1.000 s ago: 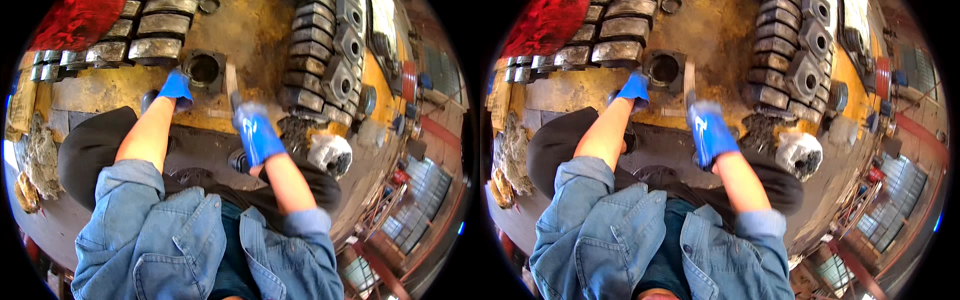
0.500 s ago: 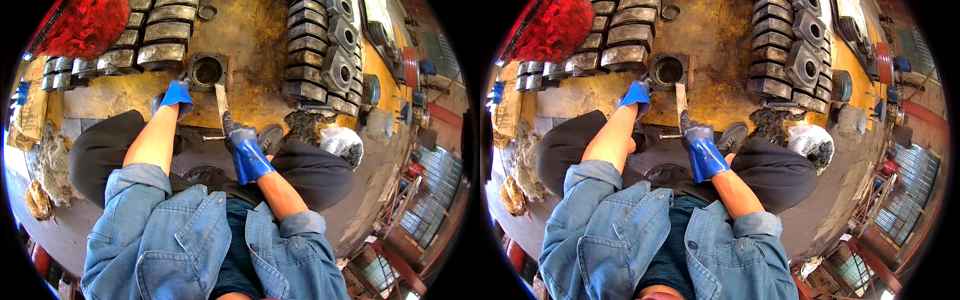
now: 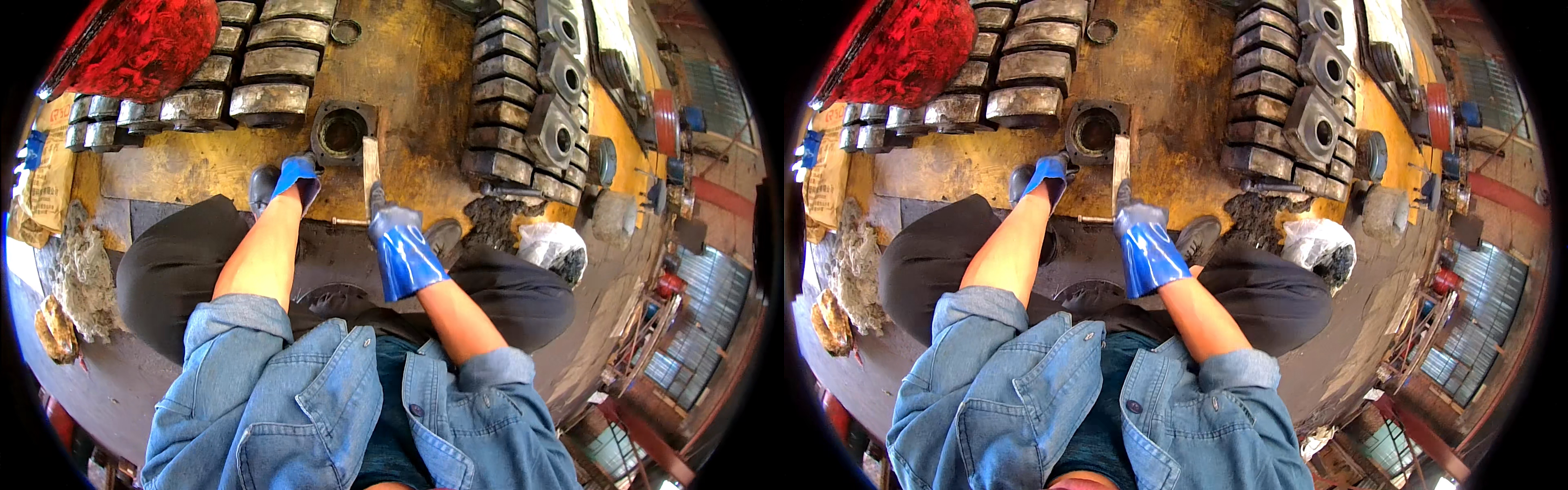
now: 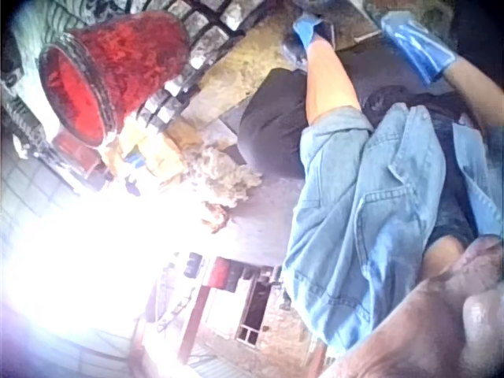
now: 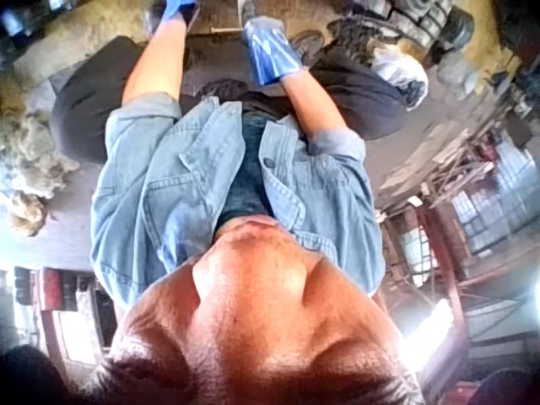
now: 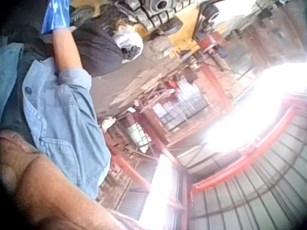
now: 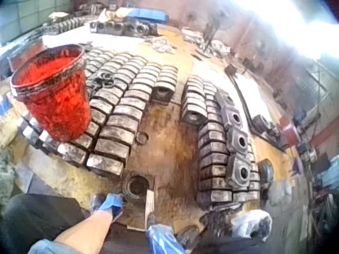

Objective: The person sits on the floor and uses a metal file to scrape and clean the inner surface of a metal ring. They repeatedly dip the ring into a red bucket, likely containing a cleaning solution, and continue filing the surface. The person also uses a small metal rod to clean the inside of the ring.

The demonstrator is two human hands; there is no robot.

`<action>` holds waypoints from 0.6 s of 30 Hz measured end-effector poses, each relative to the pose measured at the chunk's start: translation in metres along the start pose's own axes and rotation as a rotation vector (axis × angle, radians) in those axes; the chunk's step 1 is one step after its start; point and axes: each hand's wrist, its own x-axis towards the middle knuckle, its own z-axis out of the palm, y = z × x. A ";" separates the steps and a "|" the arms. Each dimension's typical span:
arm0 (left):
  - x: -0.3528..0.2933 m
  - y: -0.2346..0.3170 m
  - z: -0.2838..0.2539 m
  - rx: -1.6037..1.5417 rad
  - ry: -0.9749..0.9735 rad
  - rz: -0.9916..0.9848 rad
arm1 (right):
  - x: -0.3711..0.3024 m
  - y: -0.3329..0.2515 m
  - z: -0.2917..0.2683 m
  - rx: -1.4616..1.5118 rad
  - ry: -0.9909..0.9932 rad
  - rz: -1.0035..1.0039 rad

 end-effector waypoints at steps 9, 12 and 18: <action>0.032 -0.025 0.055 -1.465 0.031 -0.460 | 0.040 -0.012 -0.066 -0.011 -0.265 0.028; 0.038 -0.017 0.053 -1.587 0.036 -0.459 | 0.025 -0.001 -0.056 0.022 -0.316 0.083; 0.024 -0.002 0.025 -1.704 -0.054 -0.348 | 0.069 0.009 -0.092 0.178 -0.118 0.143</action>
